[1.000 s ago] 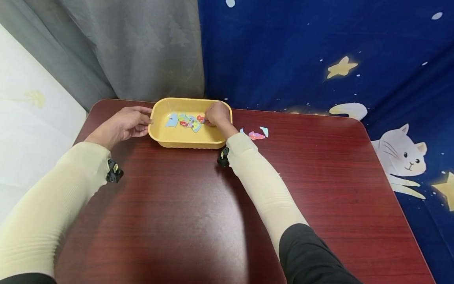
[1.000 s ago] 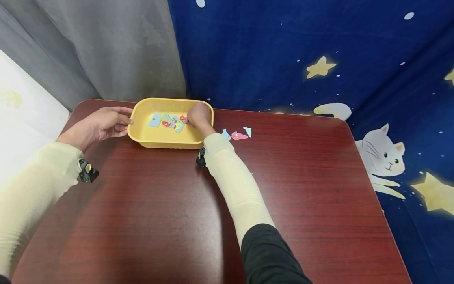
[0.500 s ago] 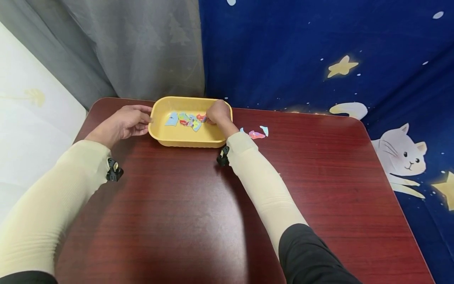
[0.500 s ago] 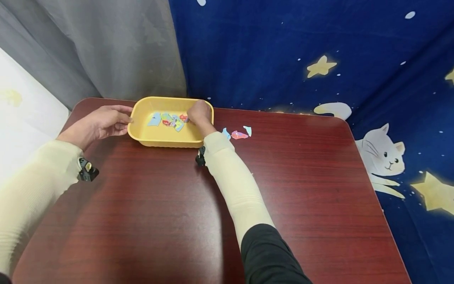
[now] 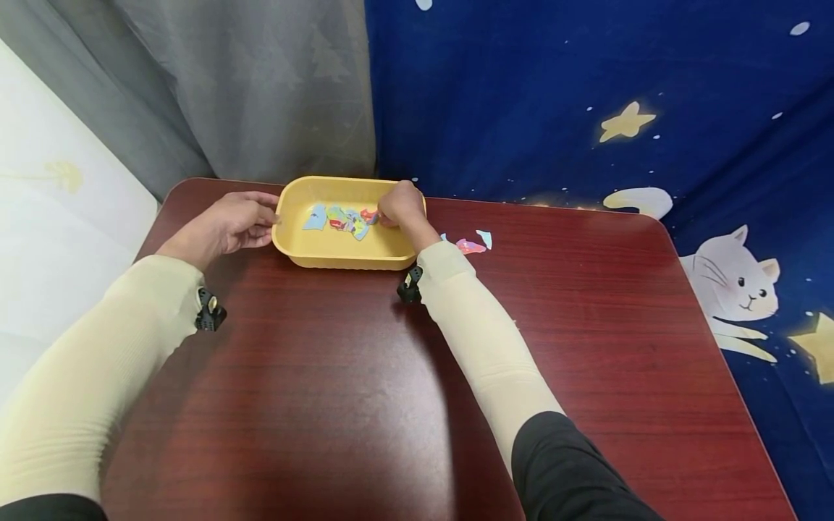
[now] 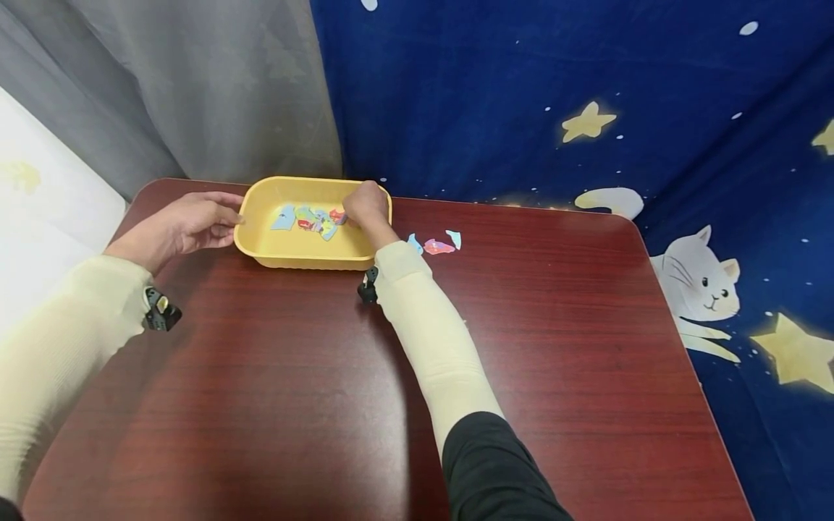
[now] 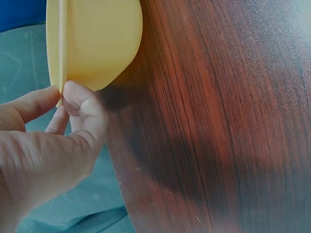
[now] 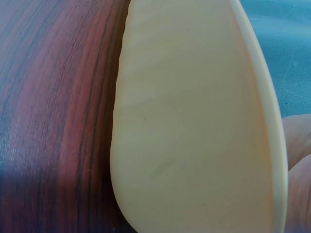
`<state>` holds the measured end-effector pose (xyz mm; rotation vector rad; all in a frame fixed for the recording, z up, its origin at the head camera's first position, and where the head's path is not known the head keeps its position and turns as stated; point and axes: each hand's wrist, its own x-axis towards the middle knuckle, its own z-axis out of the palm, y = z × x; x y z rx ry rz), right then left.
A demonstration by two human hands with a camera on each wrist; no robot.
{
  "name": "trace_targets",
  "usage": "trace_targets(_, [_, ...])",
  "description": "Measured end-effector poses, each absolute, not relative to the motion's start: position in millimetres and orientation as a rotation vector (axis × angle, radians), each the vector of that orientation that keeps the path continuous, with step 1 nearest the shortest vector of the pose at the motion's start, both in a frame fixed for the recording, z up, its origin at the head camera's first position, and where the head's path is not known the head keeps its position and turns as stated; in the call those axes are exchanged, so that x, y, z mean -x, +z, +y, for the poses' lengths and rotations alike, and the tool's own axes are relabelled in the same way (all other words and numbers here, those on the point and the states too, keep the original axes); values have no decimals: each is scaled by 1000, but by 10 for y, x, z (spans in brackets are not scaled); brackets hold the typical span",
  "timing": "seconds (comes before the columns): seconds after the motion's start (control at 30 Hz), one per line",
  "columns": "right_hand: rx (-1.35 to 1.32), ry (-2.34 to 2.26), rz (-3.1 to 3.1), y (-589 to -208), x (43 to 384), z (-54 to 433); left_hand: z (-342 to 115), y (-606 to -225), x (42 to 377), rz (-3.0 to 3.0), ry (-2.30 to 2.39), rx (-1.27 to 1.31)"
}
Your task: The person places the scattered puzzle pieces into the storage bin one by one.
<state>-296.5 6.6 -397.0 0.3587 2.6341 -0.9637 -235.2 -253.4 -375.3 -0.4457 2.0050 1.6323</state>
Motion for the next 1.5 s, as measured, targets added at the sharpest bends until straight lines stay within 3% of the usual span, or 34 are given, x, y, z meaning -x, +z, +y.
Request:
trace_targets(0.27, [-393,-1020,2605,-3890,2956,74,-2546,-3765,2359,1998,1633,444])
trace_targets(0.8, [-512,-1687,2248,-3592,2992,386,-2549,-3764,2340,2026,1613,438])
trace_targets(1.5, [-451,-1878,2114,-3490,2796,965,-2553,-3762,2336,2011,1631,424])
